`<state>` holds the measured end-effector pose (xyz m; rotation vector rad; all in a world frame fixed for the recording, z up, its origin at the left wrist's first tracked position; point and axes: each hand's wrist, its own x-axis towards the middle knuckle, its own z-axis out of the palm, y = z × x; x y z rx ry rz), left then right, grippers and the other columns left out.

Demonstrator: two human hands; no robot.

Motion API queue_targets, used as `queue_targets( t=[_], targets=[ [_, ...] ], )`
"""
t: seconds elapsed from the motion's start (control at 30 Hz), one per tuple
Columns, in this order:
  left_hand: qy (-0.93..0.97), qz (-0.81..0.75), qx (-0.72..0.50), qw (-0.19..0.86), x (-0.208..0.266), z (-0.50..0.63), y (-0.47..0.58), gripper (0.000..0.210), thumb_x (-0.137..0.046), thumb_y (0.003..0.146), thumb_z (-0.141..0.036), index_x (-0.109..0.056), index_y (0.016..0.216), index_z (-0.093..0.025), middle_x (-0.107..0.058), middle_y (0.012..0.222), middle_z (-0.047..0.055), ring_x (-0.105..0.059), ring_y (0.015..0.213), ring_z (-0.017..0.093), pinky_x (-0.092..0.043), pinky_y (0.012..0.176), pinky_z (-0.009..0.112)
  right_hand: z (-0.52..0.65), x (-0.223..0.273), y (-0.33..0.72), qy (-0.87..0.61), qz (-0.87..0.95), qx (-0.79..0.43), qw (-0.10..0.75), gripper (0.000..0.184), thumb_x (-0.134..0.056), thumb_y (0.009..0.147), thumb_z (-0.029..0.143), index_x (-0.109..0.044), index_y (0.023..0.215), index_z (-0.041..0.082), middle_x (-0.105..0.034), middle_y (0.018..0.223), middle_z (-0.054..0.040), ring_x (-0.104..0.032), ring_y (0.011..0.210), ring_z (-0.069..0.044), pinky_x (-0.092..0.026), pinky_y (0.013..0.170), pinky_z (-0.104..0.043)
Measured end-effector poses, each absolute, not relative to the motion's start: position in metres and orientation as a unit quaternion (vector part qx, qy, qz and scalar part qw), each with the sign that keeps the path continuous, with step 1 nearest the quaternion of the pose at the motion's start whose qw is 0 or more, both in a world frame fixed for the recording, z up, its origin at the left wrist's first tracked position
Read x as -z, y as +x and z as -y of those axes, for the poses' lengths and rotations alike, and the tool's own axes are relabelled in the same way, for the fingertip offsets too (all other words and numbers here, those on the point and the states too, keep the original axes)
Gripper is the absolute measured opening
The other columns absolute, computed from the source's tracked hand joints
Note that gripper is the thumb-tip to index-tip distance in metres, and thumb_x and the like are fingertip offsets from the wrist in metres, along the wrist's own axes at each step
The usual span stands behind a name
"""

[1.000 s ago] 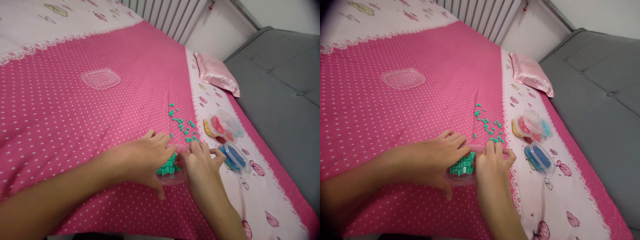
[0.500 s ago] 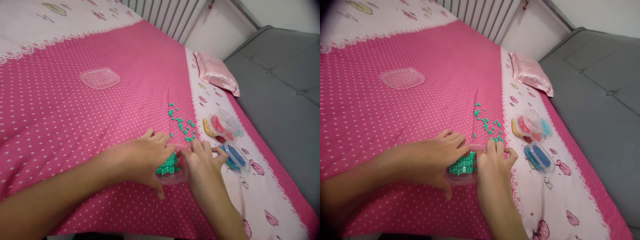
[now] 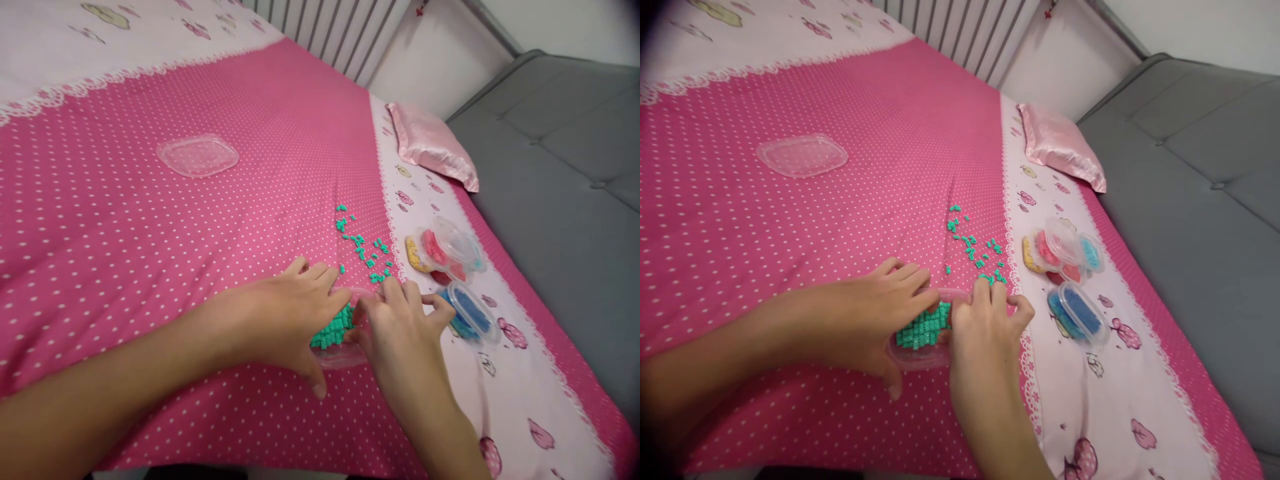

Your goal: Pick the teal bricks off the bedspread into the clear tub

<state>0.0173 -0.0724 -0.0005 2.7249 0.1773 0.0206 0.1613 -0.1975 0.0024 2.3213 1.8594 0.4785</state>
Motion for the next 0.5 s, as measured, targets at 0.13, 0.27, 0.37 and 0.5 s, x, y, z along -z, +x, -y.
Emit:
queue_targets(
  t=[0.13,0.27,0.37,0.5],
  targets=[
    [0.978,-0.066,-0.002,0.2,0.0,0.072,0.017,0.072,-0.083,0.062,-0.067,-0.06,0.106,-0.014,-0.06,0.11,0.012,-0.053,0.099,0.028,-0.041,0.091,0.043,0.197,-0.002,0.159,0.772,-0.616,-0.141,0.062,0.009,-0.079,0.075,0.017,-0.072,0.075,0.024,-0.061,0.089,-0.0065,-0.055,0.093,-0.031,-0.03,0.086,-0.049],
    [0.977,-0.066,-0.003,0.204,0.001,0.072,0.017,0.07,-0.08,0.066,-0.067,-0.06,0.107,-0.014,-0.059,0.112,0.012,-0.054,0.1,0.029,-0.041,0.091,0.044,0.197,-0.004,0.163,0.778,-0.612,-0.135,0.031,0.012,-0.078,0.077,0.016,-0.072,0.071,0.025,-0.06,0.084,-0.0046,-0.056,0.09,-0.03,-0.028,0.086,-0.049],
    [0.976,-0.062,-0.012,0.207,0.002,0.071,0.015,0.073,-0.078,0.067,-0.069,-0.059,0.112,-0.014,-0.059,0.114,0.013,-0.054,0.103,0.03,-0.041,0.092,0.045,0.202,-0.017,0.175,0.769,-0.626,-0.129,-0.026,0.013,-0.077,0.082,0.024,-0.072,0.07,0.027,-0.058,0.081,-0.0026,-0.056,0.087,-0.028,-0.027,0.084,-0.047],
    [0.973,-0.064,-0.001,0.22,0.001,0.068,0.012,0.081,-0.08,0.063,-0.07,-0.058,0.118,-0.014,-0.059,0.118,0.013,-0.054,0.107,0.032,-0.04,0.098,0.049,0.215,-0.038,0.201,0.76,-0.63,-0.114,-0.115,0.026,-0.06,0.094,0.046,-0.071,0.079,0.028,-0.055,0.079,-0.0025,-0.055,0.085,-0.026,-0.032,0.081,-0.043]
  ],
)
